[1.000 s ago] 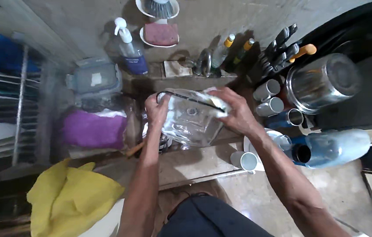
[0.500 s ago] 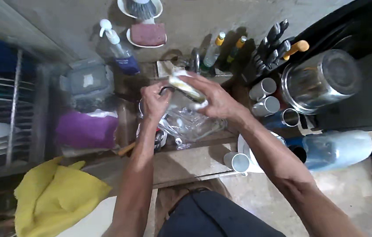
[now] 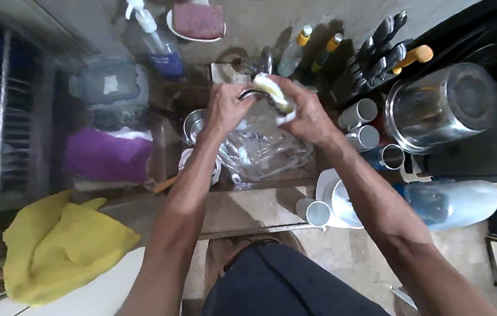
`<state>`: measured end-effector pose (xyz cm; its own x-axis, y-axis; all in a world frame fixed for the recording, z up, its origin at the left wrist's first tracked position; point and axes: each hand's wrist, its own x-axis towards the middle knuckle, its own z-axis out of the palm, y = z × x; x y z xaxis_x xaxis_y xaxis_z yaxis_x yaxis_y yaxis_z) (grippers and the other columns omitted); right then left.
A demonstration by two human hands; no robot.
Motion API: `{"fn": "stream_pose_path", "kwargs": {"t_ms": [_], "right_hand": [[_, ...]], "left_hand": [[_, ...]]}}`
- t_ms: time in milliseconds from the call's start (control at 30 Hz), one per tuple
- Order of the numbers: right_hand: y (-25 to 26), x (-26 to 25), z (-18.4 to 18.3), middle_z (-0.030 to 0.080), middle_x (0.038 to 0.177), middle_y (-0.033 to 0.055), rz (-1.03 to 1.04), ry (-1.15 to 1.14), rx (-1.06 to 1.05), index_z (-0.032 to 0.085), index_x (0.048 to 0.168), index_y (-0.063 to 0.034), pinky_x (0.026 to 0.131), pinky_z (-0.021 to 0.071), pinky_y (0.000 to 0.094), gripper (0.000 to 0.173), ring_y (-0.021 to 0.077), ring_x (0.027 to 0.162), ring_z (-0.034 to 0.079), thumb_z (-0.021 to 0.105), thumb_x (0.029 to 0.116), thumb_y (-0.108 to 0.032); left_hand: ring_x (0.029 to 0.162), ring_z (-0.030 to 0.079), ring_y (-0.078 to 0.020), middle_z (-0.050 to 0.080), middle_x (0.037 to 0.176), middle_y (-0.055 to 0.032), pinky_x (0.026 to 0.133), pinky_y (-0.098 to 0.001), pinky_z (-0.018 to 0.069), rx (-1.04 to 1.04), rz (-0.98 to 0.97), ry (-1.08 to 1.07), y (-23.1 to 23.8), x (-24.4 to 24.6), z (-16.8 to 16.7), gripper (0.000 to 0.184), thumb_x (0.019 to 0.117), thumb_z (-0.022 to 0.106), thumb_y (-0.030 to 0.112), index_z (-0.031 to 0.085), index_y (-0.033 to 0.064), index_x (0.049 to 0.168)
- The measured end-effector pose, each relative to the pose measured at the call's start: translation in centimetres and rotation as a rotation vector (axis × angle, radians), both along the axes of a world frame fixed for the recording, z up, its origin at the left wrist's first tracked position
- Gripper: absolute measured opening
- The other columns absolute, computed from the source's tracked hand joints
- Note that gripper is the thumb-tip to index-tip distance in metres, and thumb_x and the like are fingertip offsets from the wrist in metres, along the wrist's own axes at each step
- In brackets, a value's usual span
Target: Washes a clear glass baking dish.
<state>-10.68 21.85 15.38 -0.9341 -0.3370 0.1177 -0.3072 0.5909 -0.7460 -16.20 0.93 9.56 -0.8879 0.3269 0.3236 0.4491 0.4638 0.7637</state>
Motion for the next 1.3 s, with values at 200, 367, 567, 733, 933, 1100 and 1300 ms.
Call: {"fn": "stream_pose_path", "kwargs": {"t_ms": [200,367,567,733,933,1100,1300], "right_hand": [[-0.4,-0.2,-2.5,0.063,0.138,0.0108,-0.198,-0.121,-0.080,0.050,0.150,-0.0126,0.101,0.0559,0.0423,0.082,0.0202,0.121,0.065,0.077,0.0750,0.002],[0.0,1.9,-4.9,0.062,0.134,0.0145,-0.497,-0.302,-0.521,0.046,0.152,-0.0107,0.077,0.0655,0.0466,0.081,0.0267,0.105,0.070,0.070,0.0772,0.010],[-0.9,4.5,-5.8,0.059,0.141,0.0124,-0.534,-0.174,-0.590,0.042,0.155,-0.0126,0.085,0.0640,0.0458,0.085,0.0264,0.117,0.066,0.069,0.0780,0.011],[0.7,7.7,-4.2,0.062,0.139,0.0068,-0.366,-0.194,-0.304,0.040,0.156,-0.0237,0.086,0.0617,0.0442,0.082,0.0247,0.112,0.067,0.072,0.0857,0.003],[-1.9,2.5,-2.2,0.045,0.158,0.0153,0.118,-0.062,0.102,0.048,0.154,-0.0130,0.108,0.0513,0.0487,0.084,0.0294,0.135,0.056,0.081,0.0776,0.000],[-0.8,4.1,-1.6,0.040,0.162,0.0114,0.137,-0.021,0.091,0.045,0.156,-0.0136,0.113,0.0477,0.0440,0.084,0.0262,0.141,0.050,0.078,0.0801,0.000],[-1.0,3.3,-2.5,0.047,0.157,0.0168,0.071,0.054,0.062,0.050,0.152,-0.0096,0.105,0.0531,0.0497,0.079,0.0302,0.134,0.057,0.077,0.0786,-0.004]], "left_hand": [[0.077,0.070,-0.0254,0.073,0.082,-0.0093,0.077,-0.0504,0.0545,-0.259,-0.148,0.082,0.7,-1.9,0.2,0.033,0.0988,0.064,0.039,0.075,0.0095,0.092],[0.111,0.069,-0.0337,0.074,0.116,-0.0130,0.097,-0.0597,0.0523,-0.363,0.374,-0.281,-5.2,0.8,-0.7,0.042,0.0952,0.068,0.047,0.072,0.0171,0.125],[0.090,0.067,-0.0244,0.068,0.099,-0.0159,0.084,-0.0458,0.0577,0.301,0.571,-0.539,-5.8,5.4,-9.3,0.043,0.0886,0.080,0.033,0.065,-0.0016,0.110],[0.083,0.066,-0.0169,0.068,0.093,-0.0104,0.080,-0.0395,0.0579,0.265,0.368,-0.426,-6.6,3.1,-7.9,0.036,0.0868,0.082,0.028,0.067,0.0003,0.104],[0.088,0.073,-0.0197,0.076,0.093,-0.0130,0.088,-0.0461,0.0582,0.026,0.114,-0.160,-4.8,2.3,-4.8,0.025,0.0871,0.080,0.023,0.078,0.0036,0.103],[0.082,0.072,-0.0109,0.076,0.091,-0.0105,0.082,-0.0346,0.0596,0.079,0.134,-0.119,-6.0,2.0,-3.9,0.025,0.0877,0.080,0.023,0.078,0.0020,0.101],[0.074,0.068,-0.0048,0.075,0.085,-0.0094,0.076,-0.0262,0.0566,0.105,0.133,0.003,-5.8,1.1,-1.9,0.025,0.0872,0.079,0.023,0.077,0.0001,0.097]]}}
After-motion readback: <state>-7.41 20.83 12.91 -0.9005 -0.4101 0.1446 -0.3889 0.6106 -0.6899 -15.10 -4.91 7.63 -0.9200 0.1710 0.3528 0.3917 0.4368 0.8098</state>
